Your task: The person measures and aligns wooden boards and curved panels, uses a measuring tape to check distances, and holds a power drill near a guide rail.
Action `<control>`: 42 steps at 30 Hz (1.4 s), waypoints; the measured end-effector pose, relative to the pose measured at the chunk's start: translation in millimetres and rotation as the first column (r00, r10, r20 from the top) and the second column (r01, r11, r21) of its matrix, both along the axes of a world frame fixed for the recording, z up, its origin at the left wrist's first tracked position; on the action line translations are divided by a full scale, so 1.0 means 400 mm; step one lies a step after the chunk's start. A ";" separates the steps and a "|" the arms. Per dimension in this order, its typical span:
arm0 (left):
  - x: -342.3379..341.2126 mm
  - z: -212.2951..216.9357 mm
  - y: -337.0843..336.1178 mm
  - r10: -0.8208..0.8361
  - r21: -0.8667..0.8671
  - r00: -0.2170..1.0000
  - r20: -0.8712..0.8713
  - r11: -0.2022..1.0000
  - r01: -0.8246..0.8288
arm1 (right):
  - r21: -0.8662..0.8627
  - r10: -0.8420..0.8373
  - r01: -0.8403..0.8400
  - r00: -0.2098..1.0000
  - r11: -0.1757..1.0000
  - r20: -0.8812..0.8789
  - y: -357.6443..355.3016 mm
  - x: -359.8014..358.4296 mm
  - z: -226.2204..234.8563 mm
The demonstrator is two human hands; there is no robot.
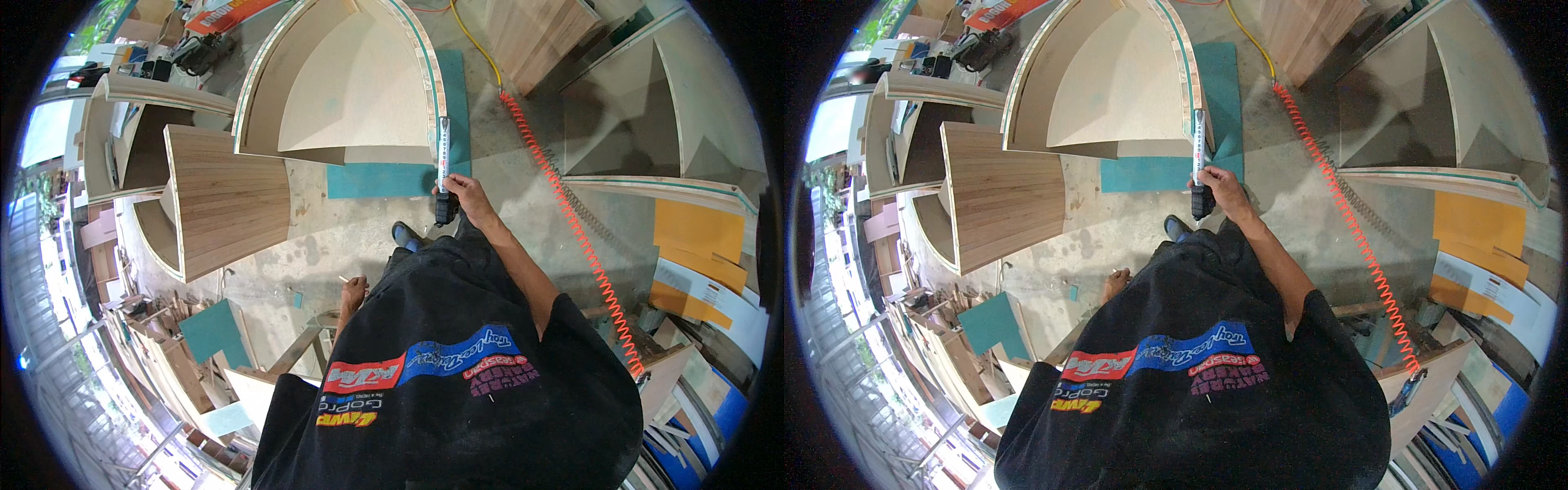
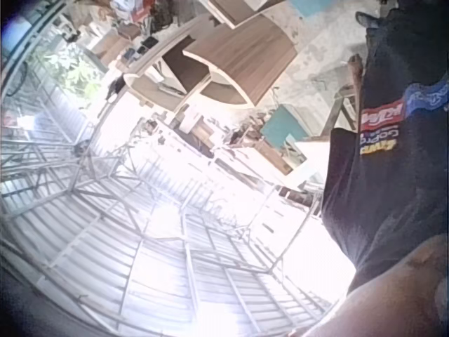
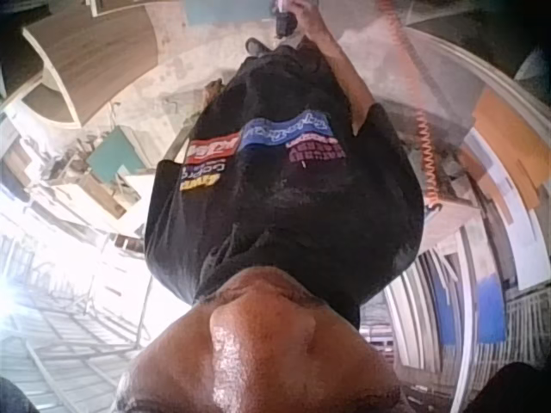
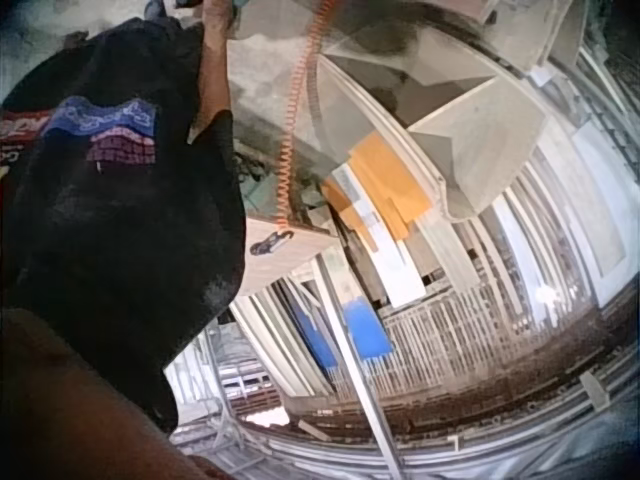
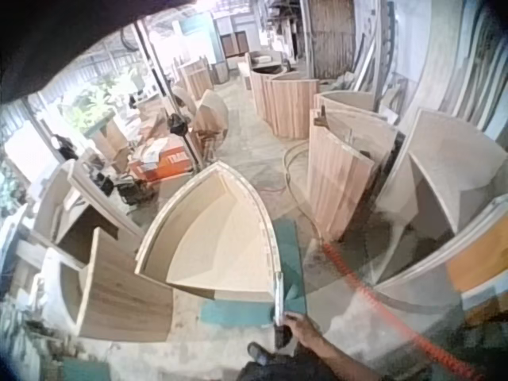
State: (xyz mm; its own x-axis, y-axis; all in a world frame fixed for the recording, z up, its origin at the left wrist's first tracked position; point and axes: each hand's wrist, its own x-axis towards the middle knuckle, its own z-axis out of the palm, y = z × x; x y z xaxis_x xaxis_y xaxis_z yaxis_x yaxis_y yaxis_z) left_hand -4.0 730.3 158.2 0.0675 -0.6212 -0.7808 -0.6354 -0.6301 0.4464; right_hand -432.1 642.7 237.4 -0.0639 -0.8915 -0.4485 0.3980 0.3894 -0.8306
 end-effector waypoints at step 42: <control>-0.833 0.321 -0.726 -0.486 -0.639 0.872 -0.063 0.691 0.338 | 0.359 -0.210 0.264 0.960 0.895 -0.183 0.235 0.065 -0.909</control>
